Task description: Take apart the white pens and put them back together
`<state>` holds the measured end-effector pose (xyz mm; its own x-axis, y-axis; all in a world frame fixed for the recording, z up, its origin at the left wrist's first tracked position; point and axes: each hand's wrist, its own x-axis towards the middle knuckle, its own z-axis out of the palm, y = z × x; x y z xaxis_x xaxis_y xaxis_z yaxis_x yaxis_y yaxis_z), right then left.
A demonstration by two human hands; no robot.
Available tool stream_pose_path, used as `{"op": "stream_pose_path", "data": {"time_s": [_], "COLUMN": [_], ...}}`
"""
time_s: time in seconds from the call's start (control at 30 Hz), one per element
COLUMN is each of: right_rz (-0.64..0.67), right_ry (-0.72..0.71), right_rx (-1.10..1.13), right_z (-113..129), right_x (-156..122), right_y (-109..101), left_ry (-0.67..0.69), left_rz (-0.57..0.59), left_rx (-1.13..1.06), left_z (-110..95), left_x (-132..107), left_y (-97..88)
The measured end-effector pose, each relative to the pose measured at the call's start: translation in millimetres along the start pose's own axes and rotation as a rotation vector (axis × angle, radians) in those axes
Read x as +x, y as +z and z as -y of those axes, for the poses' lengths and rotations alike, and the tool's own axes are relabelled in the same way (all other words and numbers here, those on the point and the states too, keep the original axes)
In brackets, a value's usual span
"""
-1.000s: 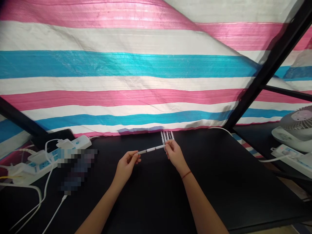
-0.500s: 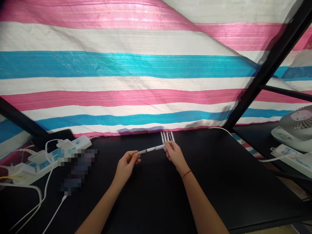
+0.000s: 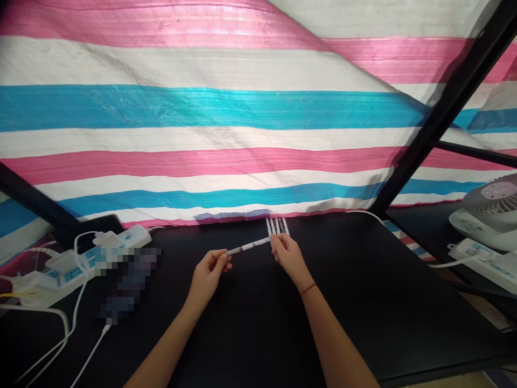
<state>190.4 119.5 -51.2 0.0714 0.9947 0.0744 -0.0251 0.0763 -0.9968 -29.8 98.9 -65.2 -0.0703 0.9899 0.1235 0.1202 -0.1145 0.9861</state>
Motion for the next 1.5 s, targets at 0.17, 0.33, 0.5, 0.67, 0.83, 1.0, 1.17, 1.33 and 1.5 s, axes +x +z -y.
{"op": "stream_pose_path", "data": {"time_s": [0.17,0.33,0.5,0.67,0.83,1.0,1.17,1.33,1.5], "right_rz": [-0.022,-0.046,0.022,0.006,-0.036,-0.224,-0.33,-0.322,-0.334], "right_ry": [-0.018,0.065,0.017,0.028,0.081,0.038,0.007,0.021,0.07], "right_rx": [0.002,0.017,0.011,0.073,0.127,0.256,0.309,0.314,0.336], "right_z": [0.5,-1.7,-4.0,0.1,2.9,-0.3,-2.2,-0.2,2.5], "right_x": [0.0,1.0,0.0,1.0,2.1,5.9,9.3,9.0,8.1], "right_y": [-1.0,-1.5,-3.1,-4.4,-3.6,-7.4,-12.7,-12.2,-13.9], "left_ry": [-0.005,0.006,0.007,0.003,-0.007,-0.005,-0.013,-0.011,-0.006], "left_rz": [0.0,-0.009,0.005,0.001,-0.018,-0.043,-0.05,-0.044,-0.076], "left_rx": [-0.005,-0.01,0.001,-0.01,-0.031,-0.032,-0.041,-0.053,-0.075], "left_z": [0.3,-1.0,-2.9,-1.7,-2.3,-4.1,-4.9,-5.1,-4.7], "left_x": [0.5,0.2,-0.2,0.7,1.4,2.1,2.3,2.0,3.0], "left_y": [0.1,0.3,0.8,0.4,0.0,-1.1,-1.9,-2.1,-3.3]}}
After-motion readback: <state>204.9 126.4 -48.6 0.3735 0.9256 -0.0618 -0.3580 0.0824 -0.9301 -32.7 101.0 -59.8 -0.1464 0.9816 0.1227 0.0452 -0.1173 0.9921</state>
